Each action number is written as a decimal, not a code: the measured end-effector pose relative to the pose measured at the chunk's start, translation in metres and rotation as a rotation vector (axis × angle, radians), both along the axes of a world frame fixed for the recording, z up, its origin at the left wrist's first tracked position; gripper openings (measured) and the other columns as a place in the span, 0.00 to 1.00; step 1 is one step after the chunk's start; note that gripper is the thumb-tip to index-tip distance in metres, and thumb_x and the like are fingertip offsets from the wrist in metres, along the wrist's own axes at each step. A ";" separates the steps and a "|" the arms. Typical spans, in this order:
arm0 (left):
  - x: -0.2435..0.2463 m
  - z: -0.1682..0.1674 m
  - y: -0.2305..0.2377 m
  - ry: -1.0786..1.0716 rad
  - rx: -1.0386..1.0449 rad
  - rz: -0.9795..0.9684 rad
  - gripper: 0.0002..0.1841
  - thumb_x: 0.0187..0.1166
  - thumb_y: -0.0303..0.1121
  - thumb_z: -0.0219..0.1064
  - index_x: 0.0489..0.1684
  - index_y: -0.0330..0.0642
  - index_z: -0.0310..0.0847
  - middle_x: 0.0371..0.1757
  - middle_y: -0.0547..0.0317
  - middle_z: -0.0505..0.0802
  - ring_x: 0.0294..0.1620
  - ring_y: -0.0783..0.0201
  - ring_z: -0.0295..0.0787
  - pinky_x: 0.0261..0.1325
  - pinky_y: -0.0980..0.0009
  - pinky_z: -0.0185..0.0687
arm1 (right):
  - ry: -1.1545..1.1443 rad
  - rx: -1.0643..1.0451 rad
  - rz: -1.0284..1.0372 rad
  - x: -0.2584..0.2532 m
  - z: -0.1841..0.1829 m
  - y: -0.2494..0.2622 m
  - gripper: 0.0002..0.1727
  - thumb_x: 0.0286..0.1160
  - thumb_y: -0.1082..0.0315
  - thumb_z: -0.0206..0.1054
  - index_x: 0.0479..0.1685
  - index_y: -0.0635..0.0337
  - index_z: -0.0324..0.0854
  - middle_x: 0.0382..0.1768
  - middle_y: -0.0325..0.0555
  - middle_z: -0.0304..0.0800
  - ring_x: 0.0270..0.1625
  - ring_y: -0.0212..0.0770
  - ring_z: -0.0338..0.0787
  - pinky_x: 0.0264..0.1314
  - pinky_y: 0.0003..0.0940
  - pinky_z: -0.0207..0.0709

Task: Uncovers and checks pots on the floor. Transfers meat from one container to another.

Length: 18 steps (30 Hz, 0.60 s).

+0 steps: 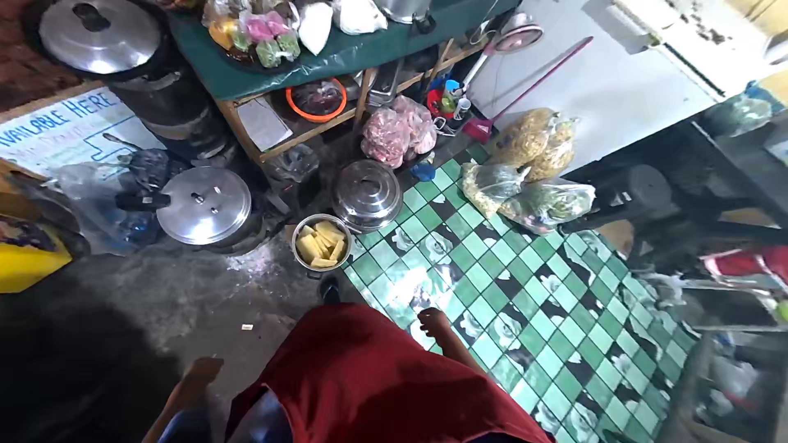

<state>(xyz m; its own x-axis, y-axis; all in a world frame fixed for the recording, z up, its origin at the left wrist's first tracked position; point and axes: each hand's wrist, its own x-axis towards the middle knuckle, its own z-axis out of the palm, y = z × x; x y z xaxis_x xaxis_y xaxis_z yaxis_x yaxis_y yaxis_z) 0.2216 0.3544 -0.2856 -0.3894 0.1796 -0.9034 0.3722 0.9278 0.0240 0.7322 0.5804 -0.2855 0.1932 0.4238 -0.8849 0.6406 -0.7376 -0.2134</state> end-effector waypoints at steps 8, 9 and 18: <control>0.024 0.034 0.280 -0.060 0.441 -0.118 0.22 0.92 0.37 0.57 0.75 0.30 0.76 0.75 0.32 0.83 0.79 0.38 0.77 0.82 0.41 0.66 | -0.076 0.044 0.027 -0.012 0.008 0.124 0.22 0.89 0.64 0.60 0.74 0.68 0.77 0.66 0.68 0.85 0.63 0.62 0.89 0.65 0.58 0.80; 0.031 0.038 0.305 -0.076 0.510 -0.114 0.21 0.92 0.37 0.57 0.75 0.32 0.77 0.75 0.35 0.84 0.78 0.40 0.79 0.82 0.42 0.68 | -0.065 0.030 -0.008 -0.017 0.008 0.134 0.22 0.90 0.63 0.59 0.75 0.68 0.77 0.66 0.68 0.84 0.63 0.61 0.88 0.65 0.57 0.80; 0.097 0.022 0.317 -0.142 0.517 -0.204 0.20 0.91 0.39 0.57 0.75 0.39 0.79 0.71 0.40 0.87 0.71 0.44 0.86 0.76 0.44 0.76 | 0.104 -0.094 0.064 -0.083 -0.048 0.254 0.23 0.93 0.63 0.55 0.78 0.68 0.72 0.68 0.65 0.83 0.61 0.55 0.88 0.62 0.50 0.80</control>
<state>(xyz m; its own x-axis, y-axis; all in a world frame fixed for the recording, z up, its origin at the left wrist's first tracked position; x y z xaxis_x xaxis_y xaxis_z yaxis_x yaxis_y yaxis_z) 0.3182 0.6717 -0.2640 -0.1816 0.6704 -0.7195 0.5022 0.6922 0.5183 0.6487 0.8342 -0.3335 0.0737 0.3463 -0.9352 0.6647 -0.7162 -0.2128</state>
